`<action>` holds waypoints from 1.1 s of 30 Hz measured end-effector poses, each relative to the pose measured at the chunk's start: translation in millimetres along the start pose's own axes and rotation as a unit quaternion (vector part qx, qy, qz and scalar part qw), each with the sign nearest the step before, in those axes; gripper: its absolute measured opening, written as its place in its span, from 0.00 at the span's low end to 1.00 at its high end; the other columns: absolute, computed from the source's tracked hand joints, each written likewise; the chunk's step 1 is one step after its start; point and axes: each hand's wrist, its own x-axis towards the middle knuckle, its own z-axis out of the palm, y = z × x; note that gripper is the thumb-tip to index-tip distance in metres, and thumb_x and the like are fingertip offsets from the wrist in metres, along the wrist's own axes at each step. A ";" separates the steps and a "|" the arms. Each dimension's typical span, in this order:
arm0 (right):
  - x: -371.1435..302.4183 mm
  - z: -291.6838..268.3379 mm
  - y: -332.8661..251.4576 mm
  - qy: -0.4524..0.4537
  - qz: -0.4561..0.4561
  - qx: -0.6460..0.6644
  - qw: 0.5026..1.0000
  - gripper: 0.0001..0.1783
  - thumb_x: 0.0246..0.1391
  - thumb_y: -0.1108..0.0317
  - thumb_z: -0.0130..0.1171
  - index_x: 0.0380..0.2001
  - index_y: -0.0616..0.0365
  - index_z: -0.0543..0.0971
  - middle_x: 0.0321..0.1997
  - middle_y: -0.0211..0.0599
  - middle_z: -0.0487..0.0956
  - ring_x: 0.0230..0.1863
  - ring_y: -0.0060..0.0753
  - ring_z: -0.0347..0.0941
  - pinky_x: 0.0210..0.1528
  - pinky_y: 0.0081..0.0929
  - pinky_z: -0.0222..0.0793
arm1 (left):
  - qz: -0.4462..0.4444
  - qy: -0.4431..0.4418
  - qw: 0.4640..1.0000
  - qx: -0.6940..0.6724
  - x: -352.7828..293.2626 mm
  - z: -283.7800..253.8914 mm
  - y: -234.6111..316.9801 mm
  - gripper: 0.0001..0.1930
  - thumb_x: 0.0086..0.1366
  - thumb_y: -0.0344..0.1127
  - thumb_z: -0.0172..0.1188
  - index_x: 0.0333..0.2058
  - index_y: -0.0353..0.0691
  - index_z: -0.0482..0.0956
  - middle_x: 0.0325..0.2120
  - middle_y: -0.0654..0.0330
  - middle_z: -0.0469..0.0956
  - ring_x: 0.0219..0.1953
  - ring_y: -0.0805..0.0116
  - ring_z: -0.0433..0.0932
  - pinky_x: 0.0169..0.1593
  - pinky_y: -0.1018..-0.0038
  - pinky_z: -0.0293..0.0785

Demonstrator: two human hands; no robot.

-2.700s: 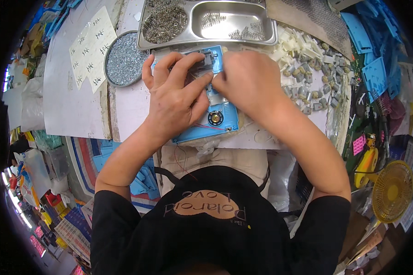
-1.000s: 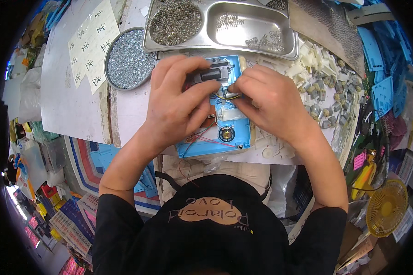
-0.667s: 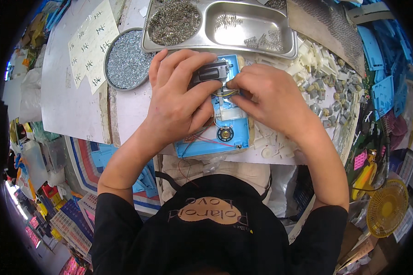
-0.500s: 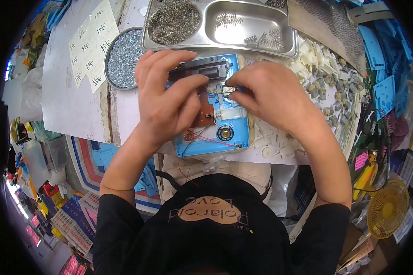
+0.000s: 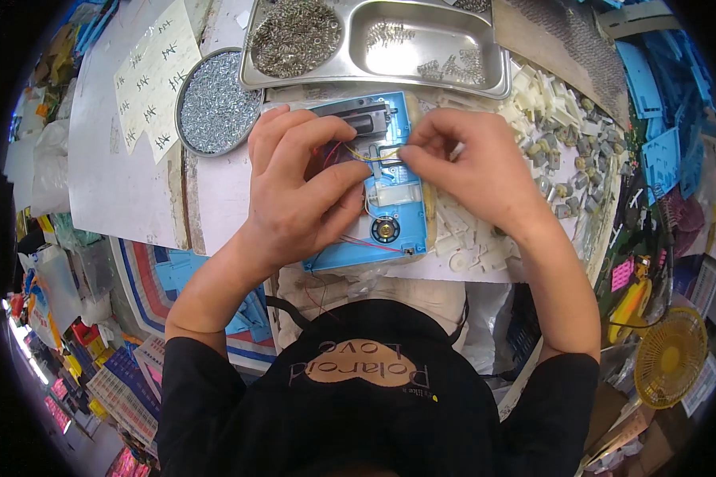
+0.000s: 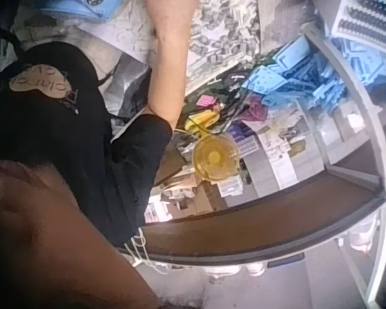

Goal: The user is assembling a small electronic device by soldering internal components, installing a speaker, and using a power screwdriver to attach the outer casing.

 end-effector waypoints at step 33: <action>37.6 -459.4 279.9 0.381 0.437 -0.279 0.766 0.35 0.48 0.34 0.67 0.40 0.57 0.89 0.37 0.40 0.87 0.38 0.37 0.83 0.43 0.39 0.76 | 0.239 -0.130 0.962 0.008 57.4 2.6 -36.5 0.12 0.44 0.31 0.67 0.31 0.41 0.80 0.57 0.53 0.77 0.49 0.53 0.77 0.53 0.56 0.75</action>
